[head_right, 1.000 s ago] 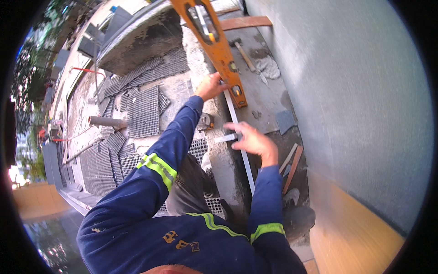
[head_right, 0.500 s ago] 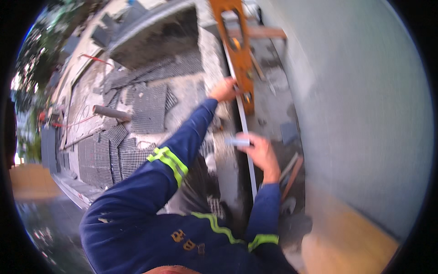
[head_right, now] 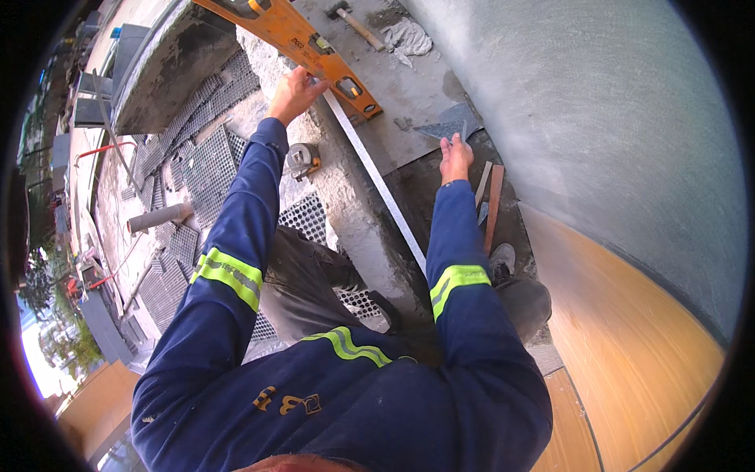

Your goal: The person uses a spirit level and a trowel to check and smooth a freshly poured concrete surface. They repeatedly place the level against the wall, observe the bubble, and scrape the surface with the trowel to achieve a flat finish.

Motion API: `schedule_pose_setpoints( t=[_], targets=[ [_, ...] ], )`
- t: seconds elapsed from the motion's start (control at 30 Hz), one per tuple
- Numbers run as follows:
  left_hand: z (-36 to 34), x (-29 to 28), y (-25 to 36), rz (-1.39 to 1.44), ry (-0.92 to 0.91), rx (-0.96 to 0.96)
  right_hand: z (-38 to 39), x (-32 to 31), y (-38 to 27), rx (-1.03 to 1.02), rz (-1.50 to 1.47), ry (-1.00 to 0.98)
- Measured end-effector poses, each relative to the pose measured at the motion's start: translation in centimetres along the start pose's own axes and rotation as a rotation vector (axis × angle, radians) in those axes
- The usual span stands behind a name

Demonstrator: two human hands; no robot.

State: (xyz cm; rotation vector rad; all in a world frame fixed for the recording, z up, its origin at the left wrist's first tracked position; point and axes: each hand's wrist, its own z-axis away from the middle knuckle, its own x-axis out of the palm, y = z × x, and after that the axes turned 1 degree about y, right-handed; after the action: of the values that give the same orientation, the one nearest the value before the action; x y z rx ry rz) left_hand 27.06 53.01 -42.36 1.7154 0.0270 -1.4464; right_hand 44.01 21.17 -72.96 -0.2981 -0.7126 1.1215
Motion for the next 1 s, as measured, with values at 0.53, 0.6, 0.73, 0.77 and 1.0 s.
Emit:
schedule_pose_setpoints(
  t=[0.53,0.6,0.73,0.77,1.0],
  targets=[
    [-0.1,-0.2,0.9,-0.015,0.017,-0.029,17.7,18.3,-2.2,0.376,-0.270,-0.609],
    [0.2,-0.2,0.5,-0.034,0.008,-0.065,18.2,18.2,-0.2,0.461,-0.268,-0.534],
    [0.2,-0.2,-0.2,-0.049,0.027,-0.003,16.6,18.1,-2.5,0.411,-0.265,-0.557],
    [0.3,-0.2,-0.2,-0.030,0.027,-0.002,16.3,18.0,-3.6,0.386,-0.321,-0.583],
    [0.5,0.1,0.2,0.003,0.027,-0.047,19.1,18.4,-0.3,0.510,-0.177,-0.666]
  ],
)
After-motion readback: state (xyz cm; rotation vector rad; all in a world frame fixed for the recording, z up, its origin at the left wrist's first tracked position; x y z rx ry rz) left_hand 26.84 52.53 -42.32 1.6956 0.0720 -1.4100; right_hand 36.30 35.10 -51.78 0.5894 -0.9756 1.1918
